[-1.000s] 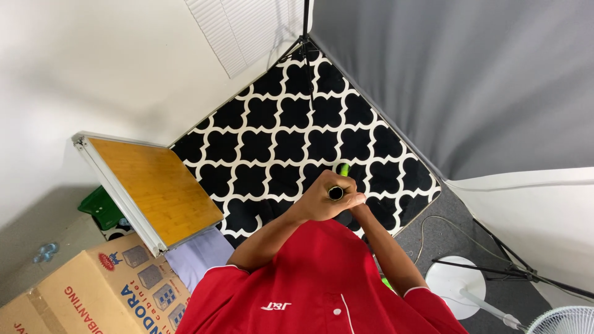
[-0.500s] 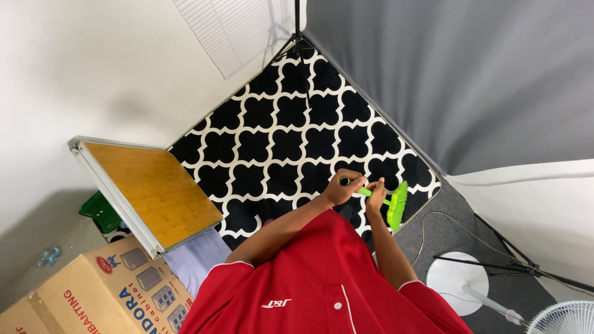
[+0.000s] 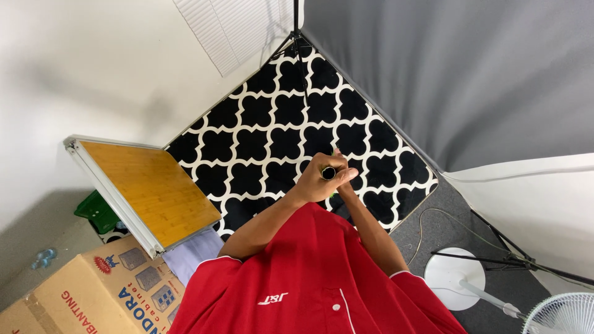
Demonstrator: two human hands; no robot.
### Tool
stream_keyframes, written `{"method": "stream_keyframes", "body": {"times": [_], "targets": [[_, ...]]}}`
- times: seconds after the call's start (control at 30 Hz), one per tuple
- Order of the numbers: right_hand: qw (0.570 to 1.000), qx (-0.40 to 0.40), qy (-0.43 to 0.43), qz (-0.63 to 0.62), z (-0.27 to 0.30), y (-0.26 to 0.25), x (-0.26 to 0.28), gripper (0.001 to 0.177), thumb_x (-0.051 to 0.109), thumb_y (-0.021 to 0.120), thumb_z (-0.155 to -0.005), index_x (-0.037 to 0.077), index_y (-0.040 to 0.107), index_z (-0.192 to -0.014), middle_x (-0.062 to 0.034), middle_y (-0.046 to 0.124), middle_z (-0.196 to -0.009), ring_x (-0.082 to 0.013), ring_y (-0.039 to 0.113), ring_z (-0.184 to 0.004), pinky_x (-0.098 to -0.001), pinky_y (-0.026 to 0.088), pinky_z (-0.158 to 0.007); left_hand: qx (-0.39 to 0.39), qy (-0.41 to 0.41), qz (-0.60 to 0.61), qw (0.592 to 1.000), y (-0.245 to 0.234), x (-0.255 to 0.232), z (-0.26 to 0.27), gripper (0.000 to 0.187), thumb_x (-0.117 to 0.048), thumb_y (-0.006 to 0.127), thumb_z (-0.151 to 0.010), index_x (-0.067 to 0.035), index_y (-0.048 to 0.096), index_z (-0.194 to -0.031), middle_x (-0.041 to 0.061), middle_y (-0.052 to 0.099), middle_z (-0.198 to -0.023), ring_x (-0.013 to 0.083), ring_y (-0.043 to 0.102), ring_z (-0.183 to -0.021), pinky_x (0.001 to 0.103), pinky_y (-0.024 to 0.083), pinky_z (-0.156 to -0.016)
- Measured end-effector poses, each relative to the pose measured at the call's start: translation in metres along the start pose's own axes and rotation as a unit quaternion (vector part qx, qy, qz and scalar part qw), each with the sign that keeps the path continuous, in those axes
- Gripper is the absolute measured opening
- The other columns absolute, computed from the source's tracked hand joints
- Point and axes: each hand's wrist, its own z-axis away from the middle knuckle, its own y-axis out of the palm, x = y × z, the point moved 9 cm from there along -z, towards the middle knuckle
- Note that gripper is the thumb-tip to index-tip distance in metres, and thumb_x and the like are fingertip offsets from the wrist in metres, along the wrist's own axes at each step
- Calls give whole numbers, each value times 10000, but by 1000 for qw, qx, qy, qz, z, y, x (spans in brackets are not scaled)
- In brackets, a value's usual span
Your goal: Assembling and inspecting a small green plastic broom.
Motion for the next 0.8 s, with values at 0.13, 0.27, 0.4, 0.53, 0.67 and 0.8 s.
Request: {"method": "stream_keyframes", "body": {"times": [0.13, 0.27, 0.4, 0.53, 0.67, 0.8], "targets": [[972, 23, -136, 188, -14, -16, 13, 604, 431, 488, -1091, -113, 581, -1338, -140, 672, -1069, -264, 566, -991, -359, 475, -902, -25, 77, 42, 996, 5, -13, 4, 436, -270, 636, -1037, -33, 507, -695, 20, 532, -613, 89, 482, -567, 267, 378, -604], [959, 47, 272, -69, -20, -70, -3, 743, 505, 328, -1137, -37, 553, -682, -69, 511, -597, -226, 489, -600, -351, 410, -618, -12, 2, 77, 997, 24, 48, -2, 426, -216, 657, -1035, -34, 551, -665, -16, 499, -573, 58, 445, -530, 259, 330, -536], [956, -125, 266, -9, 1, -124, -47, 776, 524, 280, -1122, -19, 585, -659, -72, 544, -591, -216, 494, -594, -354, 408, -614, -99, 17, 91, 991, 45, 137, 3, 250, -214, 658, -995, -9, 633, -853, 43, 625, -696, 99, 593, -594, 281, 457, -513], [929, -175, 326, 13, 28, -121, -118, 812, 534, 236, -1080, -8, 652, -641, -63, 656, -623, -199, 604, -632, -333, 495, -698, -66, -119, 24, 990, 69, 227, 24, 376, -240, 648, -1100, -28, 682, -793, 62, 603, -667, 121, 517, -566, 289, 430, -565], [923, -129, 343, -120, 15, -73, -124, 843, 577, 211, -1080, -14, 697, -724, -86, 701, -724, -207, 621, -733, -336, 492, -805, -156, -198, 29, 967, 34, 223, 30, 244, -298, 676, -1000, -54, 686, -1015, 69, 677, -845, 116, 654, -715, 284, 549, -672], [937, -100, 285, -177, -4, -16, -71, 689, 564, 271, -1111, 5, 613, -899, -11, 626, -834, -165, 559, -790, -347, 467, -805, -117, 29, -221, 968, 1, 103, 10, 243, -232, 708, -1012, -3, 763, -953, 101, 739, -940, 200, 666, -878, 328, 503, -802]]}}
